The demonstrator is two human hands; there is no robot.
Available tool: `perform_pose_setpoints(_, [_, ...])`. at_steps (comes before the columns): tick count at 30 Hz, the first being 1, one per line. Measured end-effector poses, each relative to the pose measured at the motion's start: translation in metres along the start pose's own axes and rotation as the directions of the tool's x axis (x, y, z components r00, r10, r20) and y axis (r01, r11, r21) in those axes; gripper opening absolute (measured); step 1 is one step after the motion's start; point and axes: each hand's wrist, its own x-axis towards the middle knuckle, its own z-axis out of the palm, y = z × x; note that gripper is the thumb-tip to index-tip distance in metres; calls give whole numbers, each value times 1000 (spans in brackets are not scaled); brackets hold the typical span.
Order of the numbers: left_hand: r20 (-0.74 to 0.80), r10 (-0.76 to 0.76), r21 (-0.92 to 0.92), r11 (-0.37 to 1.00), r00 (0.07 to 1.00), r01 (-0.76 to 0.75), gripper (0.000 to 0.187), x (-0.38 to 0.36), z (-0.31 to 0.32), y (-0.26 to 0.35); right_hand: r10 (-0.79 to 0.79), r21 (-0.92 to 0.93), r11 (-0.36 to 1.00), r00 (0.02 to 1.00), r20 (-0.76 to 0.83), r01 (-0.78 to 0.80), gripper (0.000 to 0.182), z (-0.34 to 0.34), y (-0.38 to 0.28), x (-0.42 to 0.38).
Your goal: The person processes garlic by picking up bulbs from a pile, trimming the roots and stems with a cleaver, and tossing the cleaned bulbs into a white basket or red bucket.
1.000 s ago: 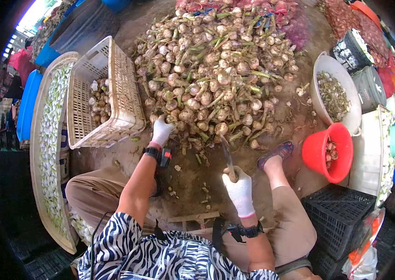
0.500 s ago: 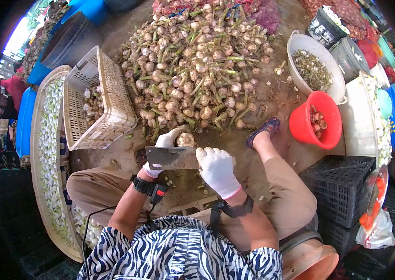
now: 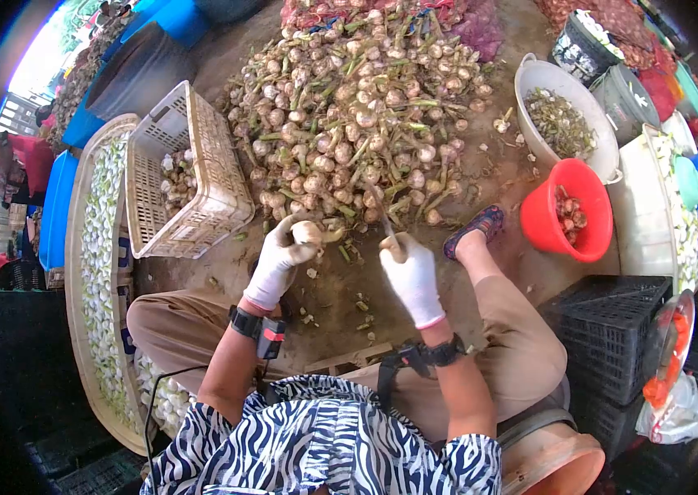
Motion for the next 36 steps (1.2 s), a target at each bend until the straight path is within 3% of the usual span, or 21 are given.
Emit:
perform_pose_setpoints(1, [49, -23, -249, 968, 999, 35, 53, -1, -1, -2, 88, 109, 990, 995, 55, -94, 9, 4, -7, -6])
perform_pose_setpoints(2, [47, -19, -255, 967, 999, 30, 53, 2, -4, -11, 168, 210, 959, 978, 122, -191, 9, 9, -13, -11])
perform_pose_setpoints(6, [-13, -56, -468, 883, 998, 43, 48, 5, 0, -28, 163, 122, 974, 967, 195, -188, 10, 27, -21, -15])
perform_pose_setpoints(8, [72, -106, -505, 853, 992, 128, 39, 4, 3, -24, 135, -37, 991, 969, 206, -130, 13, 43, -6, -15])
perform_pose_setpoints(9, [83, -44, -472, 878, 996, 78, 36, 9, -4, -25, 115, -165, 983, 970, 214, -80, 19, 50, 14, -13])
perform_pose_setpoints(10, [101, 25, -640, 767, 995, 45, 35, 14, -14, -18, 228, -343, 930, 938, 260, -131, 23, 53, 38, -11])
perform_pose_setpoints(12, [-131, 326, -557, 757, 936, -342, 44, 30, -53, 11, 382, -494, 850, 860, 339, -183, 26, 44, 81, -22])
perform_pose_setpoints(13, [-49, 296, -952, 275, 954, -134, 55, 32, -70, 42, 427, -527, 818, 857, 287, -231, 25, 42, 82, -24])
perform_pose_setpoints(14, [-136, 449, -714, 574, 883, -402, 54, 32, -79, 66, 430, -536, 814, 852, 299, -223, 25, 38, 81, -22])
perform_pose_setpoints(15, [-145, 451, -714, 569, 881, -409, 54, 43, -90, 59, 407, -408, 869, 873, 268, -280, 25, 35, 76, -16])
perform_pose_setpoints(17, [-314, 358, -376, 804, 879, -461, 50, 79, -121, 19, 377, -209, 918, 906, 194, -337, 19, 33, 67, -1])
perform_pose_setpoints(19, [-382, 282, 49, 957, 880, -286, 42, 111, -126, -19, 388, -75, 922, 903, 182, -381, 17, 30, 50, 9])
perform_pose_setpoints(20, [-370, 220, 277, 953, 902, -119, 37, 130, -113, -45, 417, 49, 902, 894, 166, -429, 15, 27, 44, 12])
perform_pose_setpoints(22, [-466, 180, 562, 816, 866, 133, 47, 194, -125, -133, 401, 60, 909, 905, 143, -412, 13, 24, 41, 12])
perform_pose_setpoints(24, [-595, 24, 650, 603, 803, 463, 55, 220, -98, -142, 428, 52, 897, 892, 144, -439, 13, 19, 29, 12])
perform_pose_setpoints(26, [-641, 65, 702, 452, 765, 550, 60, 233, -73, -136, 381, 31, 922, 919, 104, -386, 13, 20, 38, 9])
perform_pose_setpoints(28, [-595, 45, 751, 388, 803, 535, 60, 245, -70, -135, 414, 57, 905, 903, 117, -422, 12, 20, 40, 8])
perform_pose_setpoints(30, [-508, 50, 771, 473, 860, 428, 56, 241, -81, -132, 470, 138, 861, 870, 150, -489, 10, 19, 18, 13])
perform_pose_setpoints(31, [-424, 36, 825, 427, 905, 370, 57, 237, -90, -132, 455, 141, 869, 878, 149, -474, 10, 21, 17, 14])
perform_pose_setpoints(35, [-453, 14, 856, 285, 891, 431, 49, 256, -93, -144, 356, 86, 923, 917, 179, -375, 12, 26, 41, -2])
perform_pose_setpoints(36, [-419, 26, 860, 332, 908, 387, 45, 251, -88, -132, 371, 87, 917, 911, 181, -390, 12, 26, 34, -3])
